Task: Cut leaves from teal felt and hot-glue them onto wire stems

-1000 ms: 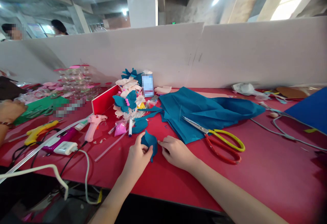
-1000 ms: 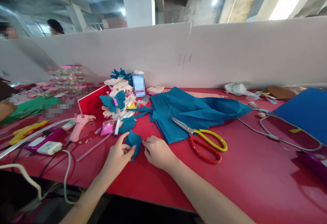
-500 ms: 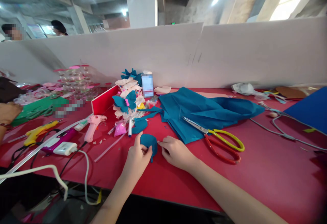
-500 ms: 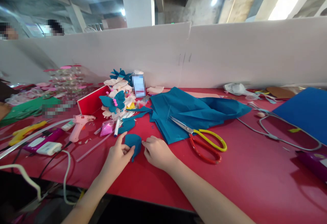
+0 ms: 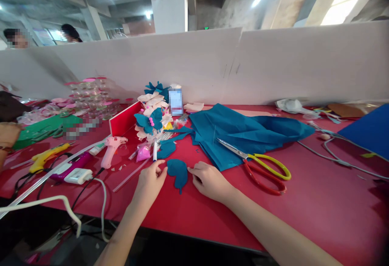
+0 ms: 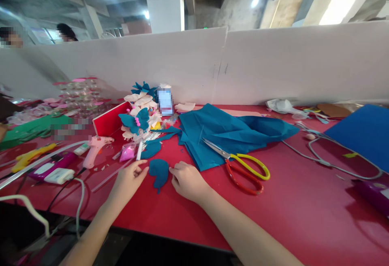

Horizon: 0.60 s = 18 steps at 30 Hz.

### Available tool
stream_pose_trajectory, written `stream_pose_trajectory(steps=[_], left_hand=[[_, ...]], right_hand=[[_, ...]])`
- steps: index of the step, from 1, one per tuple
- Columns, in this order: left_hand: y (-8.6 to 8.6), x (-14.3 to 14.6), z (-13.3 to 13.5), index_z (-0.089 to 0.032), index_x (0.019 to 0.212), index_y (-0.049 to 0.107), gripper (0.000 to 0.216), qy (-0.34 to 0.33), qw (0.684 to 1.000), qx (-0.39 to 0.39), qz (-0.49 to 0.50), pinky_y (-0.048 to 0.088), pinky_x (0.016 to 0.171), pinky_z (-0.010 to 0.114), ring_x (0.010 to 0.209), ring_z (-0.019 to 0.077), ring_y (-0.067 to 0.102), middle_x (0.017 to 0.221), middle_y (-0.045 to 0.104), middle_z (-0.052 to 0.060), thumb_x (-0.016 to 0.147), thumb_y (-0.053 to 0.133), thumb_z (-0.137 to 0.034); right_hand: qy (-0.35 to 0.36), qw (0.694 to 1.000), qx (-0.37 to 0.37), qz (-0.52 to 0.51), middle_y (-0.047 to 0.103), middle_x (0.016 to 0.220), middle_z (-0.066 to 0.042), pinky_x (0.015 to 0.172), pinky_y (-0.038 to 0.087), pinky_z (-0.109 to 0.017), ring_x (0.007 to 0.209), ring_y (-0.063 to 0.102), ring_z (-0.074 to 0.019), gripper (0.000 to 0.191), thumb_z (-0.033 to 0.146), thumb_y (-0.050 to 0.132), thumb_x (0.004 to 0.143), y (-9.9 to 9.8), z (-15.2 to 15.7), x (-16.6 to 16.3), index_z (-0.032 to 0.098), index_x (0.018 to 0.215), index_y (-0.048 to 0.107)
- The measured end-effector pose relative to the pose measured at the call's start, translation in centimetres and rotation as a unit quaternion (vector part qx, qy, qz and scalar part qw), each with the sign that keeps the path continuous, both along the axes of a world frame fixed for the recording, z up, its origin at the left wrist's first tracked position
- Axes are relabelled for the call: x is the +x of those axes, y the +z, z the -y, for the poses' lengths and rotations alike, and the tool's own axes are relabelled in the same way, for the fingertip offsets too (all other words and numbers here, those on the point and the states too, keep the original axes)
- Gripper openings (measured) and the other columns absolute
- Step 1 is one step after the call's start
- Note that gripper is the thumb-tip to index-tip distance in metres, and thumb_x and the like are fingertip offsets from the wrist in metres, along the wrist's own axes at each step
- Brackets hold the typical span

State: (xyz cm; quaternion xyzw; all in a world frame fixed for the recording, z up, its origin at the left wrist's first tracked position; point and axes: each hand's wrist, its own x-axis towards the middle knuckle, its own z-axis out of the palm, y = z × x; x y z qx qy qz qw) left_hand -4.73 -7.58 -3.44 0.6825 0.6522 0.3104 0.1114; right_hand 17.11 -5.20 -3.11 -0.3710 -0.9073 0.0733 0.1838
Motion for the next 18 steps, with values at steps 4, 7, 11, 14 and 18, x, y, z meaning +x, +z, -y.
stream_pose_trajectory(steps=[4,7,11,14,18], left_hand=[[0.7,-0.9,-0.5,-0.020,0.110,0.063,0.030,-0.112,0.991,0.043,-0.063,0.048,0.061,0.025,0.070,0.0167,0.062,0.079,0.063,0.004,0.089,0.045,-0.033],[0.9,-1.5,-0.6,-0.021,0.110,0.063,0.027,-0.182,0.968,0.108,-0.136,0.050,0.080,0.031,0.092,0.0199,0.061,0.100,0.061,0.007,0.088,0.049,-0.029],[1.3,-2.0,-0.8,-0.019,0.105,0.066,0.025,-0.237,0.931,0.153,-0.233,0.050,0.085,0.037,0.094,0.0212,0.059,0.100,0.062,0.008,0.091,0.045,-0.022],[1.7,-2.2,-0.7,-0.018,0.104,0.067,0.027,-0.251,0.915,0.165,-0.268,0.051,0.084,0.039,0.094,0.0220,0.060,0.100,0.064,0.009,0.091,0.044,-0.020],[1.8,-2.3,-0.5,-0.020,0.112,0.065,0.033,-0.233,0.929,0.154,-0.242,0.049,0.089,0.040,0.103,0.0243,0.058,0.110,0.063,0.009,0.083,0.049,-0.018]], right_hand=[[0.001,1.000,0.000,-0.002,0.067,0.090,-0.010,0.072,0.048,-0.026,0.083,0.057,-0.0189,0.035,0.013,0.042,0.086,0.0,-0.1,0.0,0.010,0.114,0.063],[0.002,1.000,0.001,-0.002,0.067,0.091,-0.011,0.073,0.048,-0.026,0.084,0.058,-0.0190,0.035,0.013,0.042,0.086,-0.1,-0.1,0.0,0.011,0.114,0.064],[0.003,1.000,0.001,-0.003,0.067,0.092,-0.012,0.073,0.049,-0.027,0.083,0.058,-0.0189,0.035,0.012,0.043,0.086,-0.1,-0.1,0.1,0.011,0.114,0.063],[0.002,1.000,0.003,-0.004,0.067,0.092,-0.011,0.072,0.049,-0.027,0.083,0.058,-0.0191,0.035,0.013,0.042,0.086,-0.1,-0.1,0.1,0.010,0.114,0.063],[0.004,1.000,0.005,-0.005,0.067,0.090,-0.011,0.073,0.049,-0.026,0.083,0.058,-0.0189,0.035,0.013,0.042,0.086,-0.2,-0.1,0.1,0.011,0.113,0.064]])
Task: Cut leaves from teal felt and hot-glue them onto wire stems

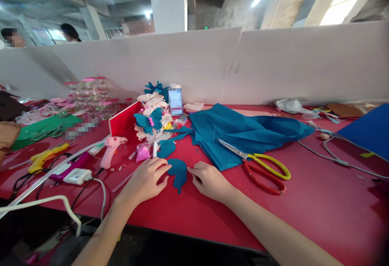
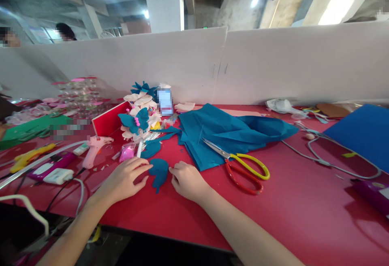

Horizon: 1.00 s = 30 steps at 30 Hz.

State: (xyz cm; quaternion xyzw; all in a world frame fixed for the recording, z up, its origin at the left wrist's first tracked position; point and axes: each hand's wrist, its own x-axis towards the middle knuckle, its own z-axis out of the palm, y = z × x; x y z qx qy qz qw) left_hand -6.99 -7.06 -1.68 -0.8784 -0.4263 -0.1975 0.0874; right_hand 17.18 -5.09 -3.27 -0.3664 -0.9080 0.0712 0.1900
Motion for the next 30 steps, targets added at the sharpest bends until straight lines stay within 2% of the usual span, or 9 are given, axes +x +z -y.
stream_pose_trajectory(steps=[8,12,15,18,25,30], left_hand=[[-0.5,0.2,0.9,-0.019,0.125,0.055,0.042,0.024,0.999,-0.039,0.006,0.044,0.098,0.043,0.116,0.0260,0.052,0.127,0.057,0.010,0.083,0.048,-0.022],[-0.4,1.5,2.1,-0.017,0.144,0.030,0.062,0.006,0.998,-0.058,-0.003,0.035,0.107,0.044,0.133,0.0272,0.035,0.147,0.036,0.011,0.086,0.048,-0.028],[-0.6,2.8,2.7,-0.017,0.147,0.017,0.066,-0.026,0.997,-0.073,-0.023,0.026,0.111,0.045,0.139,0.0261,0.024,0.152,0.024,0.011,0.089,0.044,-0.033],[-1.0,3.7,2.8,-0.015,0.147,0.019,0.064,-0.040,0.995,-0.087,-0.027,0.026,0.112,0.046,0.139,0.0257,0.021,0.151,0.024,0.012,0.092,0.041,-0.038],[-1.4,4.0,2.3,-0.012,0.142,0.032,0.061,-0.028,0.994,-0.102,-0.032,0.028,0.111,0.046,0.137,0.0261,0.027,0.147,0.034,0.014,0.092,0.039,-0.046],[-1.6,3.9,2.3,-0.014,0.143,0.030,0.064,-0.030,0.994,-0.102,-0.021,0.026,0.112,0.046,0.138,0.0260,0.026,0.148,0.032,0.014,0.090,0.042,-0.047]], right_hand=[[0.001,1.000,-0.007,-0.003,0.067,0.091,-0.012,0.072,0.049,-0.026,0.082,0.058,-0.0186,0.034,0.012,0.043,0.086,0.3,0.1,0.0,0.010,0.113,0.064],[0.001,1.000,-0.003,-0.004,0.067,0.089,-0.011,0.072,0.048,-0.026,0.081,0.057,-0.0183,0.033,0.011,0.044,0.085,0.3,0.1,-0.1,0.010,0.110,0.065],[-0.001,1.000,0.001,-0.001,0.066,0.086,-0.010,0.070,0.047,-0.025,0.080,0.057,-0.0183,0.030,0.010,0.045,0.085,0.2,0.0,-0.2,0.011,0.105,0.066],[-0.005,1.000,0.003,0.004,0.066,0.084,-0.010,0.069,0.047,-0.026,0.078,0.057,-0.0183,0.028,0.010,0.044,0.085,0.2,0.0,-0.2,0.011,0.101,0.067],[-0.004,1.000,0.005,0.001,0.067,0.089,-0.010,0.073,0.048,-0.027,0.082,0.057,-0.0195,0.034,0.011,0.044,0.085,0.1,0.0,-0.2,0.011,0.111,0.064],[-0.007,1.000,-0.004,-0.006,0.066,0.091,-0.011,0.074,0.049,-0.027,0.083,0.058,-0.0192,0.035,0.011,0.043,0.085,0.0,0.1,0.0,0.011,0.114,0.063]])
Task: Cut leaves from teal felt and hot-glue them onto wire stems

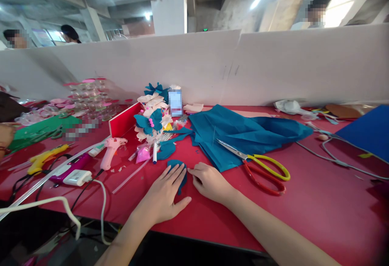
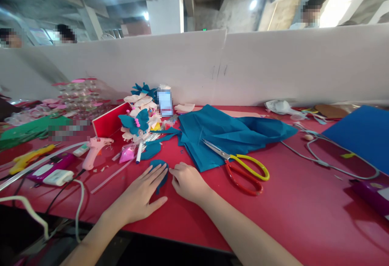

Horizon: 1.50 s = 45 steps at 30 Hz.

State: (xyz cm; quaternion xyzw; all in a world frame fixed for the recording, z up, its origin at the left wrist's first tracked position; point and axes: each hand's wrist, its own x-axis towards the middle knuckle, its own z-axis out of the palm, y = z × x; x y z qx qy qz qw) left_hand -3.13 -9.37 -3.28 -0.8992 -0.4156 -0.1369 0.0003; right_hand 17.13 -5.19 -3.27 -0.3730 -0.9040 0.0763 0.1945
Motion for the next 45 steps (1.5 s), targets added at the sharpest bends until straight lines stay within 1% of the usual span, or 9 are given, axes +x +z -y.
stream_pose_trajectory(steps=[5,11,23,26,30,34,36,41,45], left_hand=[[0.0,0.0,0.1,-0.013,0.143,0.031,0.065,0.010,1.000,-0.001,-0.007,0.025,0.112,0.045,0.139,0.0265,0.024,0.148,0.031,0.013,0.090,0.041,-0.050],[-0.1,0.0,0.1,-0.013,0.147,0.018,0.071,0.027,1.000,0.004,-0.008,0.025,0.112,0.047,0.141,0.0274,0.015,0.152,0.020,0.012,0.091,0.039,-0.051],[-0.4,-0.4,-0.9,-0.016,0.145,0.027,0.066,0.045,0.999,0.000,-0.027,0.022,0.114,0.045,0.139,0.0253,0.022,0.150,0.029,0.009,0.091,0.033,-0.055],[-0.5,-1.1,-1.7,-0.019,0.144,0.031,0.062,0.079,0.996,0.009,-0.032,0.025,0.112,0.047,0.139,0.0264,0.023,0.150,0.031,0.008,0.092,0.033,-0.055],[-0.7,-1.7,-2.2,-0.013,0.142,0.035,0.066,0.159,0.986,0.036,-0.028,0.029,0.109,0.049,0.139,0.0308,0.022,0.150,0.029,0.015,0.092,0.033,-0.056],[-1.2,-1.3,-1.9,-0.026,0.145,0.026,0.056,0.128,0.991,0.039,-0.024,0.031,0.107,0.049,0.140,0.0297,0.017,0.154,0.021,0.009,0.094,0.031,-0.050],[-1.5,-1.0,-1.8,-0.029,0.144,0.029,0.053,0.120,0.992,0.030,-0.027,0.031,0.107,0.049,0.140,0.0292,0.016,0.154,0.020,0.007,0.095,0.029,-0.050],[-1.6,-0.9,-2.0,-0.012,0.141,0.037,0.064,0.211,0.975,0.068,-0.001,0.031,0.106,0.052,0.140,0.0352,0.014,0.153,0.019,0.016,0.092,0.032,-0.054],[-1.0,-0.8,-1.7,-0.027,0.143,0.033,0.052,0.152,0.986,0.062,0.000,0.028,0.108,0.051,0.141,0.0326,0.010,0.156,0.012,0.006,0.094,0.034,-0.047]], right_hand=[[-0.014,0.999,0.000,-0.028,0.064,0.098,-0.011,0.081,0.049,-0.030,0.091,0.057,-0.0201,0.036,0.011,0.044,0.085,0.1,0.2,0.1,0.012,0.117,0.059],[-0.003,1.000,0.010,0.003,0.060,0.095,-0.011,0.077,0.050,-0.030,0.089,0.055,-0.0204,0.039,0.012,0.045,0.084,0.3,0.3,0.0,0.013,0.120,0.058],[-0.002,1.000,0.012,0.015,0.058,0.093,-0.010,0.074,0.049,-0.030,0.087,0.055,-0.0206,0.036,0.013,0.044,0.085,0.3,0.3,-0.1,0.014,0.117,0.061],[0.000,1.000,0.012,0.012,0.058,0.094,-0.011,0.075,0.050,-0.030,0.088,0.055,-0.0209,0.037,0.014,0.044,0.086,0.2,0.3,0.0,0.013,0.118,0.061],[0.000,1.000,0.012,0.014,0.058,0.093,-0.011,0.076,0.050,-0.030,0.088,0.055,-0.0208,0.037,0.013,0.044,0.086,0.3,0.3,-0.1,0.013,0.118,0.061],[0.000,1.000,0.012,0.014,0.058,0.093,-0.011,0.075,0.049,-0.029,0.087,0.055,-0.0204,0.037,0.013,0.044,0.086,0.5,0.3,-0.2,0.013,0.118,0.061],[-0.003,1.000,0.012,0.015,0.058,0.093,-0.011,0.075,0.049,-0.029,0.087,0.055,-0.0202,0.037,0.013,0.043,0.086,0.4,0.3,-0.2,0.013,0.118,0.061],[-0.002,1.000,0.012,0.014,0.058,0.094,-0.011,0.075,0.049,-0.029,0.088,0.055,-0.0201,0.037,0.014,0.043,0.086,0.4,0.3,-0.1,0.013,0.119,0.061],[-0.003,1.000,0.012,0.017,0.058,0.093,-0.011,0.074,0.049,-0.029,0.086,0.055,-0.0200,0.038,0.013,0.044,0.085,0.4,0.4,-0.1,0.013,0.119,0.061]])
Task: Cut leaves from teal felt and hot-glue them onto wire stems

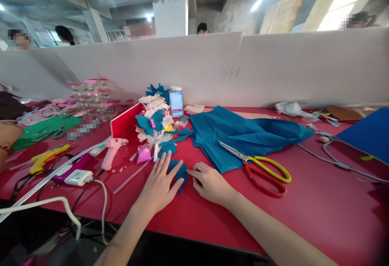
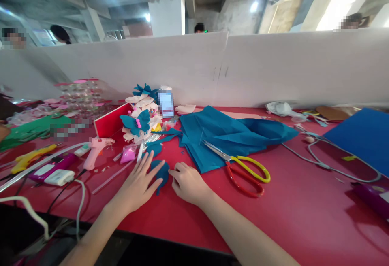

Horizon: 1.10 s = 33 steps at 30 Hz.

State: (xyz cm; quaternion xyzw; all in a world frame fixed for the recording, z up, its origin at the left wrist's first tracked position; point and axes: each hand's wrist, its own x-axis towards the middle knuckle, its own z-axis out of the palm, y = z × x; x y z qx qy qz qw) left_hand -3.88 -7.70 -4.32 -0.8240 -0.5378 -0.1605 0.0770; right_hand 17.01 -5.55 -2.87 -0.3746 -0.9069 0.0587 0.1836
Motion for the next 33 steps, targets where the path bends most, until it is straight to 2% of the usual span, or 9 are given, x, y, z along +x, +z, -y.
stream_pose_trajectory(steps=[2,9,13,16,18,21,25,30,33], left_hand=[[0.06,0.08,0.15,-0.031,0.141,0.036,0.049,-0.007,0.999,-0.031,0.000,0.027,0.108,0.052,0.141,0.0329,0.010,0.156,0.010,0.003,0.094,0.033,-0.048],[-0.42,-0.13,0.00,-0.023,0.143,0.033,0.061,0.050,0.995,-0.079,0.019,0.026,0.108,0.053,0.140,0.0343,0.006,0.156,0.009,0.009,0.092,0.029,-0.057],[-0.40,-0.05,0.08,-0.017,0.142,0.035,0.066,0.060,0.995,-0.069,0.027,0.028,0.107,0.053,0.140,0.0359,0.005,0.155,0.008,0.012,0.091,0.029,-0.058],[-0.31,0.05,0.27,-0.011,0.144,0.030,0.071,0.066,0.996,-0.035,0.043,0.030,0.106,0.054,0.140,0.0366,0.005,0.155,0.008,0.017,0.091,0.033,-0.058],[-0.20,0.08,0.40,-0.013,0.145,0.027,0.069,0.061,0.997,-0.012,0.050,0.030,0.105,0.055,0.140,0.0365,0.004,0.155,0.007,0.017,0.091,0.036,-0.055],[-0.12,0.06,0.49,-0.023,0.141,0.037,0.057,0.048,0.998,-0.003,0.048,0.030,0.105,0.055,0.141,0.0365,0.006,0.156,0.007,0.010,0.092,0.037,-0.052],[-0.30,0.04,0.41,-0.016,0.137,0.044,0.062,0.069,0.996,-0.025,0.043,0.030,0.105,0.054,0.140,0.0380,0.009,0.155,0.010,0.013,0.090,0.035,-0.056],[-0.38,0.10,0.39,-0.016,0.138,0.043,0.065,0.075,0.995,-0.034,0.048,0.033,0.104,0.054,0.140,0.0381,0.011,0.155,0.012,0.014,0.090,0.034,-0.059],[-0.14,0.18,0.47,-0.017,0.142,0.035,0.066,0.075,0.996,-0.028,0.049,0.032,0.104,0.054,0.140,0.0376,0.009,0.155,0.010,0.014,0.090,0.035,-0.058]], right_hand=[[-0.001,1.000,-0.001,0.000,0.059,0.093,-0.011,0.074,0.049,-0.029,0.086,0.056,-0.0200,0.038,0.013,0.044,0.085,0.01,0.05,0.02,0.013,0.120,0.060],[-0.002,1.000,-0.001,-0.002,0.059,0.095,-0.011,0.075,0.049,-0.029,0.088,0.056,-0.0200,0.037,0.013,0.043,0.086,0.13,0.12,-0.05,0.013,0.119,0.061],[-0.002,1.000,-0.004,-0.001,0.059,0.094,-0.011,0.074,0.050,-0.028,0.086,0.056,-0.0197,0.037,0.013,0.044,0.086,0.30,0.12,-0.08,0.013,0.119,0.060],[0.000,1.000,0.000,-0.002,0.059,0.094,-0.011,0.074,0.050,-0.029,0.087,0.056,-0.0196,0.038,0.013,0.044,0.085,0.29,0.08,-0.06,0.013,0.120,0.060],[0.001,1.000,0.002,0.000,0.059,0.094,-0.011,0.075,0.049,-0.029,0.087,0.056,-0.0197,0.038,0.013,0.044,0.086,0.21,0.05,-0.04,0.012,0.120,0.059],[0.001,1.000,0.003,0.002,0.059,0.094,-0.011,0.075,0.050,-0.029,0.087,0.056,-0.0198,0.038,0.013,0.044,0.086,0.07,0.03,0.00,0.012,0.120,0.059],[0.001,1.000,0.002,0.001,0.060,0.095,-0.011,0.076,0.050,-0.030,0.088,0.056,-0.0203,0.037,0.013,0.043,0.086,0.12,0.03,0.00,0.012,0.120,0.059],[-0.003,1.000,-0.005,-0.017,0.061,0.099,-0.012,0.081,0.050,-0.032,0.092,0.057,-0.0210,0.037,0.012,0.044,0.085,0.28,0.07,-0.08,0.012,0.120,0.057],[-0.012,0.999,-0.001,-0.039,0.061,0.102,-0.011,0.083,0.051,-0.034,0.095,0.057,-0.0215,0.037,0.011,0.044,0.085,0.14,0.05,-0.07,0.012,0.119,0.056]])
